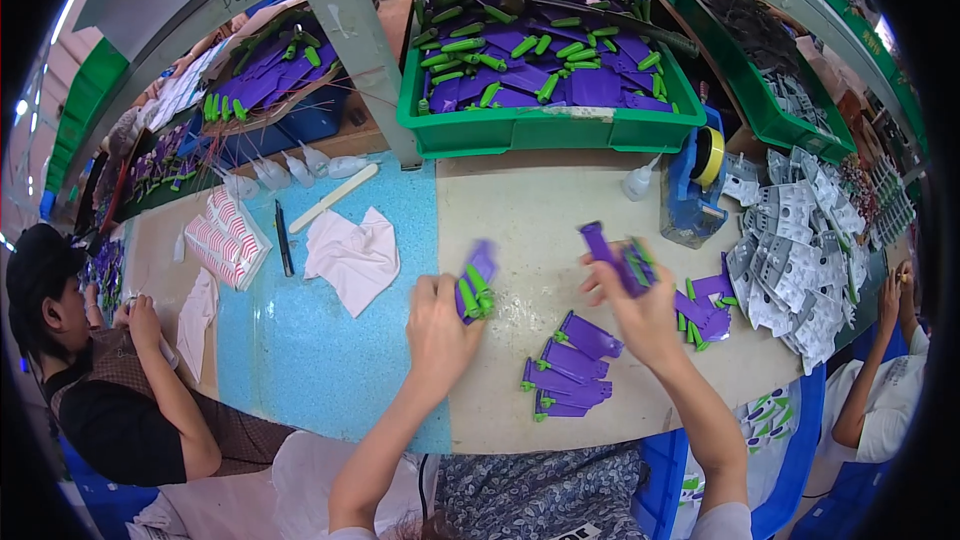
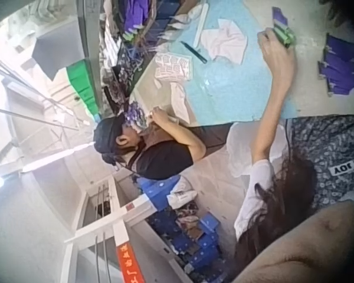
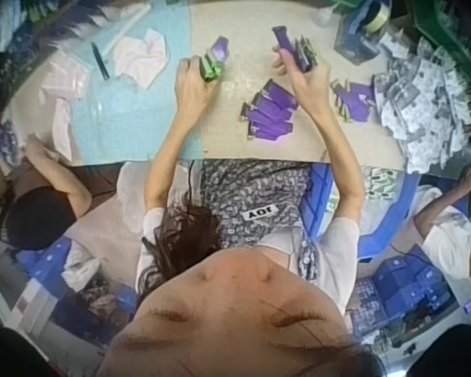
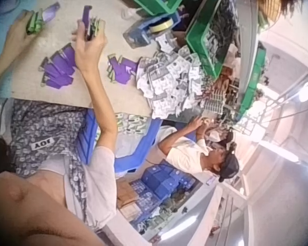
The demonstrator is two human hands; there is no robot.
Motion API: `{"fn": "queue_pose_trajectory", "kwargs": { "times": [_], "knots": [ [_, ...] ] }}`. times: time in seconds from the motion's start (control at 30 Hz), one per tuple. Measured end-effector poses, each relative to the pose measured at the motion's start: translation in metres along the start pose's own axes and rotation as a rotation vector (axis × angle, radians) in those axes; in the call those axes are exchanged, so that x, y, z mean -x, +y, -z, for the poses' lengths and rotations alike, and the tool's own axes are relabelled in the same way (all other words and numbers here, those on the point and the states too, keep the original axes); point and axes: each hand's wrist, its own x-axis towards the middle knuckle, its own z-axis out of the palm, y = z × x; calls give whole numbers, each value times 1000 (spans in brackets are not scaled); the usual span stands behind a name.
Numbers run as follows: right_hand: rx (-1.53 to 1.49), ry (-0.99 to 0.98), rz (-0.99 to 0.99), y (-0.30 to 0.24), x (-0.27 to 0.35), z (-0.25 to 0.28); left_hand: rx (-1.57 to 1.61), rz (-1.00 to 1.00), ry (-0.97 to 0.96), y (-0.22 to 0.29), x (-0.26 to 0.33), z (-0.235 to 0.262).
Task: The person fits plastic parts together, taps them using a small hammer, applies liquid glue from a bottle onto the parts, and inserts wired light components into each plastic piece.
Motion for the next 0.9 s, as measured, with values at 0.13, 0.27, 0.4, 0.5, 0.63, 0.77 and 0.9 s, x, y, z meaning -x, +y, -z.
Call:
{"fn": "queue_pose_trajectory", "kwargs": {
  "times": [0.13,0.27,0.4,0.5,0.63,0.77,0.9],
  "knots": [
    [385,-313,78,5,-22,-6,731,270,-342,8,-23,19],
    [-94,-390,-502,-14,-2,-5,1331,577,-471,14,-22,35],
    [-490,-490,-741,-17,23,-2,2106,406,-422,55,-13,22],
    [16,-400,-270,-35,20,17,2195,693,-569,73,-17,27],
    [747,-249,583,-35,16,50,1923,736,-619,94,-17,23],
    [811,-174,654,-16,26,68,1316,454,-1028,104,-34,20],
    [867,-151,305,15,1,156,1795,1212,-1104,118,-23,0]
  ]
}}
